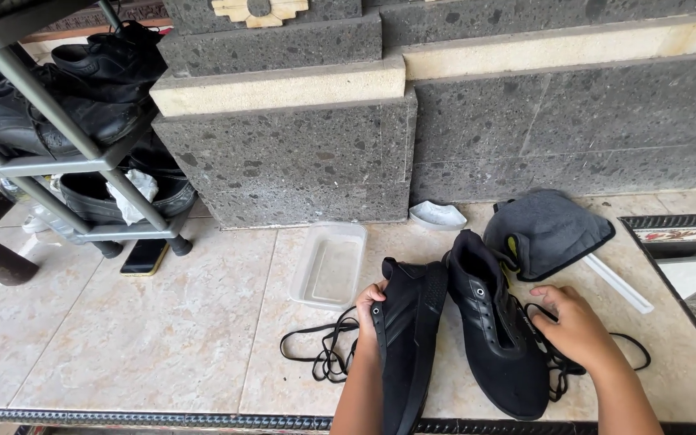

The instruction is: Cleaning black sneakers by scrubbing with a toothbrush and wiping with a cloth.

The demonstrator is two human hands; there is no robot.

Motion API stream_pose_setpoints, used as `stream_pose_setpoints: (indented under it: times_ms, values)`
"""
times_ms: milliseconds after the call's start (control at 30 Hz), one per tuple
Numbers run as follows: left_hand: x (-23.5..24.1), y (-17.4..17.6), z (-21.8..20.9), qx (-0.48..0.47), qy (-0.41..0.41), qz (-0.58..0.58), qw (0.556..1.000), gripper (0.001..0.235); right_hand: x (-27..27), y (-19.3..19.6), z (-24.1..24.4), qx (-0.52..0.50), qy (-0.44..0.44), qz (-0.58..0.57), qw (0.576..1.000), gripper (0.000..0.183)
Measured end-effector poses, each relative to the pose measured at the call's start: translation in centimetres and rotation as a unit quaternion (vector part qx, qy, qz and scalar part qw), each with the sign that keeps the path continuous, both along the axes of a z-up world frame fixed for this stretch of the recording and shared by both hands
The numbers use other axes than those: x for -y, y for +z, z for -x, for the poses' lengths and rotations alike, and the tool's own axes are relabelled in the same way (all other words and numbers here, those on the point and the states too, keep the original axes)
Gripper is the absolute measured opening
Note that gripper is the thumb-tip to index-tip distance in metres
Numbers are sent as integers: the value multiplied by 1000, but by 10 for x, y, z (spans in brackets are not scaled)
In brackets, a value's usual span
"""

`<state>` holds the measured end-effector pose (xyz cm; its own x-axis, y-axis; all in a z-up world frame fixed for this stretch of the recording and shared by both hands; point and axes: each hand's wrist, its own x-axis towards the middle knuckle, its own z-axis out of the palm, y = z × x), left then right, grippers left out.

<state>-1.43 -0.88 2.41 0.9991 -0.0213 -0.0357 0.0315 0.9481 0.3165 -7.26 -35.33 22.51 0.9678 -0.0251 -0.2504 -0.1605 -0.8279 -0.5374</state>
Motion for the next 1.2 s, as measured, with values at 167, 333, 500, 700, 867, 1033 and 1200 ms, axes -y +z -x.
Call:
stream_pose_setpoints:
  times_ms: [167,333,500,700,867,1033,1200]
  values:
    - [-1,29,12,-40,-61,22,997,10,-8,10,4,-12,-7,-8,1000,23]
    - [1,17,5,-12,9,-20,1000,18,-19,25,2,-103,-39,-9,994,31]
    - [-3,9,6,-10,-29,27,999,5,-31,26,-5,-114,-51,-3,992,33]
    - [-3,3,2,-10,-4,12,1000,13,-37,10,-11,-82,-59,-64,993,33]
    - [-1,23,11,-19,-23,22,999,19,-33,21,1,-70,-89,-29,993,29]
    - [-7,1,-1,14,-15,57,998,14,-20,12,-9,-92,-68,-77,990,30]
    - [-8,-12,-5,41,71,40,996,19,-21,11,-8,-137,-53,-7,989,33]
